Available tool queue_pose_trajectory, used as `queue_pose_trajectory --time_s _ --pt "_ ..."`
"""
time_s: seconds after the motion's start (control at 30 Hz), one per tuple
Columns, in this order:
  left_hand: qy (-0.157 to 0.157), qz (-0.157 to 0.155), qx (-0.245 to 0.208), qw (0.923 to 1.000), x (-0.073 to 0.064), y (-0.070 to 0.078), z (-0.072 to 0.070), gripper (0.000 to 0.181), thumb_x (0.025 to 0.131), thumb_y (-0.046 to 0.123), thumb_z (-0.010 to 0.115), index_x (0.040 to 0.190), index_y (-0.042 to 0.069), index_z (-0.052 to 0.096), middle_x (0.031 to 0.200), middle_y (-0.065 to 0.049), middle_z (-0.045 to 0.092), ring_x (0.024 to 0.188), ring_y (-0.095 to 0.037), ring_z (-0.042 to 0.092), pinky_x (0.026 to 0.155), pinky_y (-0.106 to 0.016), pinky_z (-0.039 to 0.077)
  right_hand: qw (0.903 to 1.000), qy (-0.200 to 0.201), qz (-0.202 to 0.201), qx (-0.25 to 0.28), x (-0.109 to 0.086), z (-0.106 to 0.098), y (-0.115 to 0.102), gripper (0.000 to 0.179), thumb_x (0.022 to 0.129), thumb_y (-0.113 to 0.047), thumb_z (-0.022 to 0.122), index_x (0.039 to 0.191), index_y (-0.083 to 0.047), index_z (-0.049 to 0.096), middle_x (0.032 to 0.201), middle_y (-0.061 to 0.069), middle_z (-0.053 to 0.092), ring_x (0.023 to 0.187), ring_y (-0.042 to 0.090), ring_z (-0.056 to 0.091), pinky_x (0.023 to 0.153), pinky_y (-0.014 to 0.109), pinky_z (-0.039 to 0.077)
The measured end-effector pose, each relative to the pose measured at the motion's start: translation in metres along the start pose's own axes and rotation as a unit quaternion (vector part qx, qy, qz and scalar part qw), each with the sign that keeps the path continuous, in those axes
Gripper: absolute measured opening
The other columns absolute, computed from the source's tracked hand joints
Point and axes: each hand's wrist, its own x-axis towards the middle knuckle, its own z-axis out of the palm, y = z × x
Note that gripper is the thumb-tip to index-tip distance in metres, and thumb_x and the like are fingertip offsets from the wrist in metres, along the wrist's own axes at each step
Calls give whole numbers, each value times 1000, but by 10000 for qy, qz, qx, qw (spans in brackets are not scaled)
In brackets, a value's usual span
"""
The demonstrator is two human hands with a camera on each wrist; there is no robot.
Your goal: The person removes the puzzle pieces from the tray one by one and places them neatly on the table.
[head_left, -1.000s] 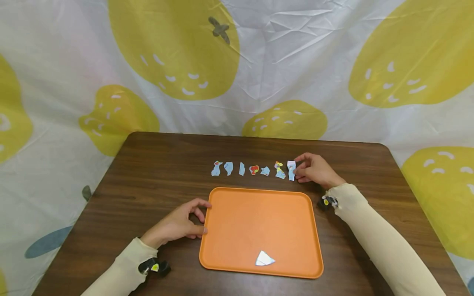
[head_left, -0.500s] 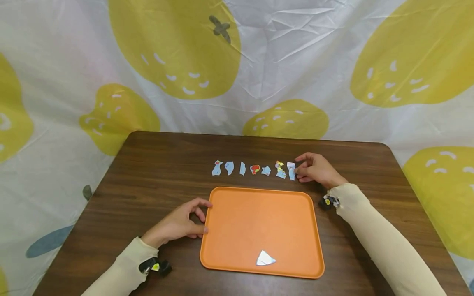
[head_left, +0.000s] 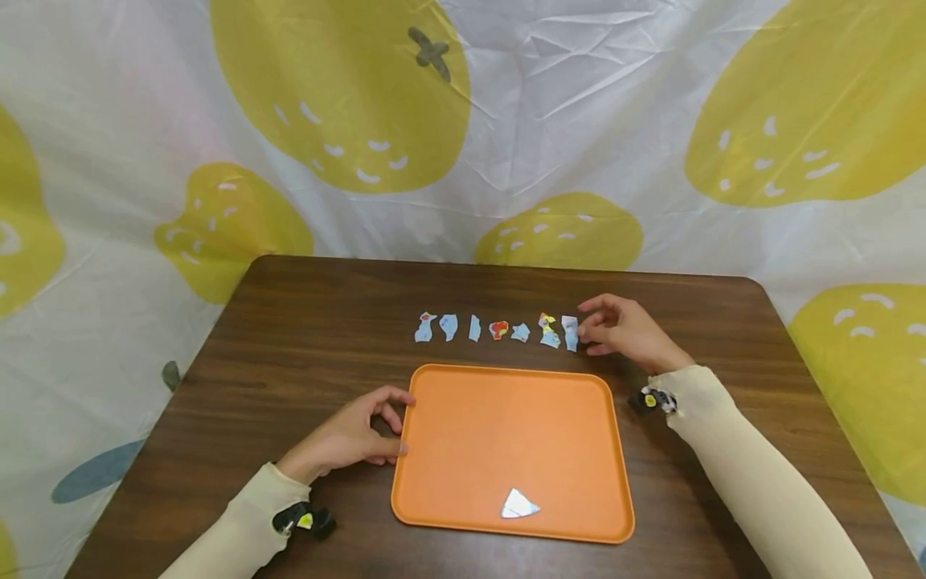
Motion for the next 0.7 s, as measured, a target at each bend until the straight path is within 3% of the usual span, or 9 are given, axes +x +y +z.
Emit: queue_pose_trajectory --time_s 0.4,0.7 --pt "10 4 -83 10000 0 -1 0 66 82 5 90 140 14 59 104 -15 60 73 -25 75 60 -37 61 9994 200 -276 64 -15 14 -12 48 99 -2 70 141 9 51 113 23 64 99 31 73 78 44 65" --pt "-8 55 -104 9999 1 -2 0 66 82 5 89 141 14 59 104 -15 60 73 -25 75 60 -36 61 9986 -21 -505 139 -31 28 -22 45 97 -2 73 137 9 55 113 24 64 97 31 74 77 42 65"
